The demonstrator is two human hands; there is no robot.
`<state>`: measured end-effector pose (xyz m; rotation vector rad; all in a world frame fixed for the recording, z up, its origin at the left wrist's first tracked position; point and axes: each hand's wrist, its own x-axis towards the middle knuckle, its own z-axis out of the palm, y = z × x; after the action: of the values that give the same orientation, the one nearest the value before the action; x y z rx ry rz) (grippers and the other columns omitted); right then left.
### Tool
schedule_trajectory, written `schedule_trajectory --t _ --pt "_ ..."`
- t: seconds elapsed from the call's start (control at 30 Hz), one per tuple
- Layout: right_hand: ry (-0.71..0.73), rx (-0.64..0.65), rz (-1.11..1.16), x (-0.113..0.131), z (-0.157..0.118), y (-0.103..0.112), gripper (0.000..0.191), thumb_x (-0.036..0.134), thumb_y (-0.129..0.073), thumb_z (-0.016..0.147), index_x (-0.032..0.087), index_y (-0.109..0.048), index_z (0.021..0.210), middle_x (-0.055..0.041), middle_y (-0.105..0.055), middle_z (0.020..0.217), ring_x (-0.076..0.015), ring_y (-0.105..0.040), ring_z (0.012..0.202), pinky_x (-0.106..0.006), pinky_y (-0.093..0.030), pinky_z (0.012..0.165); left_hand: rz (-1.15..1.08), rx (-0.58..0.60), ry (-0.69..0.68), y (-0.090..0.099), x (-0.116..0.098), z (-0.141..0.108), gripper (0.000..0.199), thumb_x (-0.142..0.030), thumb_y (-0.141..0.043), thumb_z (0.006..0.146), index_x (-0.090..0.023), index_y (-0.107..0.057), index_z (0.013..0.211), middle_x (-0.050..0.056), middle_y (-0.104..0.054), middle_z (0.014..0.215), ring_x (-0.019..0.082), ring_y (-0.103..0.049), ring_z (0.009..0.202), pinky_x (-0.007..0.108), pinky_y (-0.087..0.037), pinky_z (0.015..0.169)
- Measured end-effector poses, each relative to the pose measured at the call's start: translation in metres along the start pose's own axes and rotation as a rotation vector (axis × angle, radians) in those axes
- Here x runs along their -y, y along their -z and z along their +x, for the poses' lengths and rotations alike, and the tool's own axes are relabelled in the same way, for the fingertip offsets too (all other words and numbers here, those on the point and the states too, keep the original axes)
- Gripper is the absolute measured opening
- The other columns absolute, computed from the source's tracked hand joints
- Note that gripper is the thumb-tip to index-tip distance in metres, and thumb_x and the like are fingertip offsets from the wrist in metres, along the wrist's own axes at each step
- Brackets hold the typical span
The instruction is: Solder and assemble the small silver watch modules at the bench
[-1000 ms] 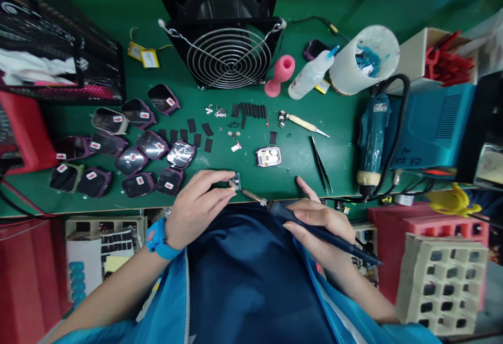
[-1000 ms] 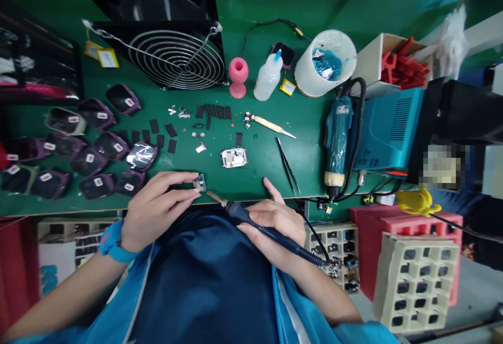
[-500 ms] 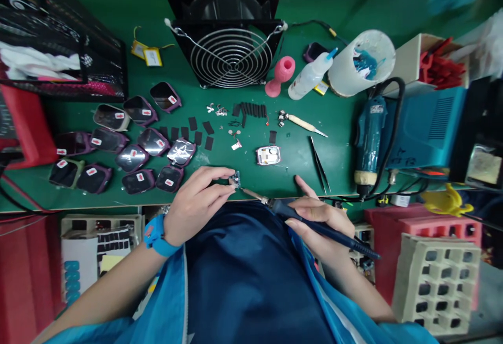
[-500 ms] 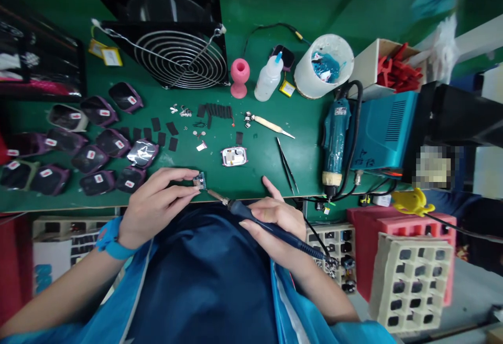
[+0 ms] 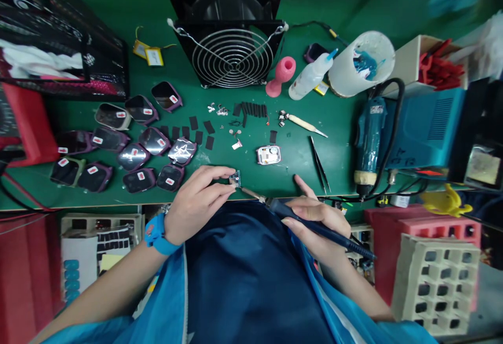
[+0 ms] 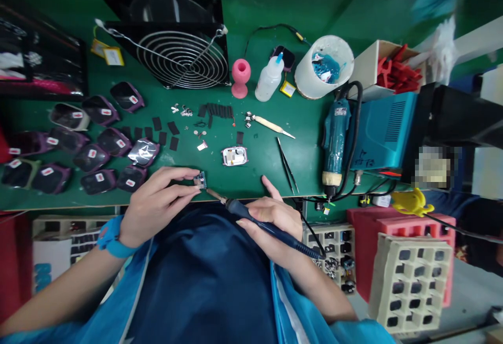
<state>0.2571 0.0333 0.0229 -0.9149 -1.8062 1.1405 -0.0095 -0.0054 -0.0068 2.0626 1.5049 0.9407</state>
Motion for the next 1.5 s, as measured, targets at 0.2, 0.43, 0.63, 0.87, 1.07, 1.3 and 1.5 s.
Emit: schedule_trajectory --t 0.2,0.43,0.63,0.87,1.07,1.3,1.5 --pt "0.0 -0.007 0.004 0.0008 0.0002 -0.0004 0.017 0.011 -0.077 0.086 0.023 -0.067 0.093 -0.0007 -0.082 0.09 -0.0206 -0.08 0.075 -0.069 -0.046 0.117 0.0 0.001 0.007 0.0014 -0.0004 0.0 0.012 -0.008 -0.068 0.093 -0.019 -0.072 0.095 0.008 -0.072 0.118 0.019 -0.07 0.104 0.036 -0.06 0.091" --pt "-0.012 0.017 -0.013 0.0011 -0.0022 0.0019 0.021 0.009 -0.077 0.084 0.024 -0.067 0.095 -0.0004 -0.082 0.092 -0.0212 -0.08 0.078 -0.068 -0.046 0.118 0.0 -0.014 -0.007 0.0002 0.0 -0.0003 0.012 -0.008 -0.068 0.093 -0.02 -0.07 0.097 0.008 -0.071 0.119 0.019 -0.07 0.104 0.037 -0.061 0.09" --pt "-0.045 -0.03 0.046 -0.0019 -0.0035 0.0059 0.021 0.009 -0.08 0.082 0.023 -0.068 0.092 0.0011 -0.082 0.09 -0.0202 -0.08 0.077 -0.066 -0.047 0.118 0.003 0.008 0.006 0.0018 -0.0006 0.0 0.012 -0.007 -0.069 0.093 -0.019 -0.07 0.097 0.008 -0.071 0.119 0.019 -0.07 0.106 0.036 -0.06 0.092" --pt "-0.03 -0.023 0.029 -0.0018 -0.0009 0.0004 0.016 0.015 -0.08 0.085 0.023 -0.068 0.092 0.0001 -0.083 0.089 -0.0209 -0.081 0.076 -0.067 -0.046 0.118 0.011 0.029 -0.004 0.0002 0.0024 -0.0016 0.011 -0.009 -0.068 0.094 -0.019 -0.069 0.098 0.008 -0.07 0.121 0.019 -0.069 0.108 0.036 -0.061 0.092" --pt "-0.026 -0.021 0.029 -0.0011 0.0001 -0.0004 0.014 0.015 -0.079 0.086 0.022 -0.068 0.091 -0.0018 -0.083 0.089 -0.0222 -0.081 0.076 -0.068 -0.046 0.117 0.005 0.021 -0.008 0.0012 0.0015 0.0005 0.012 -0.008 -0.068 0.094 -0.019 -0.07 0.098 0.008 -0.07 0.12 0.019 -0.07 0.108 0.037 -0.061 0.091" --pt "-0.034 -0.022 0.016 -0.0015 -0.0008 -0.0003 0.014 0.017 -0.079 0.086 0.023 -0.067 0.09 -0.0009 -0.082 0.088 -0.0226 -0.081 0.076 -0.069 -0.046 0.117 0.013 0.024 0.015 0.0027 0.0 0.001 0.011 -0.01 -0.067 0.095 -0.02 -0.072 0.096 0.008 -0.072 0.119 0.02 -0.071 0.107 0.037 -0.062 0.091" --pt "-0.033 -0.028 0.02 -0.0013 -0.0006 -0.0002 0.014 0.015 -0.079 0.086 0.023 -0.068 0.09 -0.0007 -0.082 0.087 -0.0222 -0.081 0.075 -0.067 -0.047 0.117 0.009 0.01 -0.017 0.0007 0.0017 0.0003 0.011 -0.009 -0.068 0.094 -0.019 -0.071 0.096 0.009 -0.071 0.119 0.02 -0.07 0.106 0.036 -0.061 0.09"
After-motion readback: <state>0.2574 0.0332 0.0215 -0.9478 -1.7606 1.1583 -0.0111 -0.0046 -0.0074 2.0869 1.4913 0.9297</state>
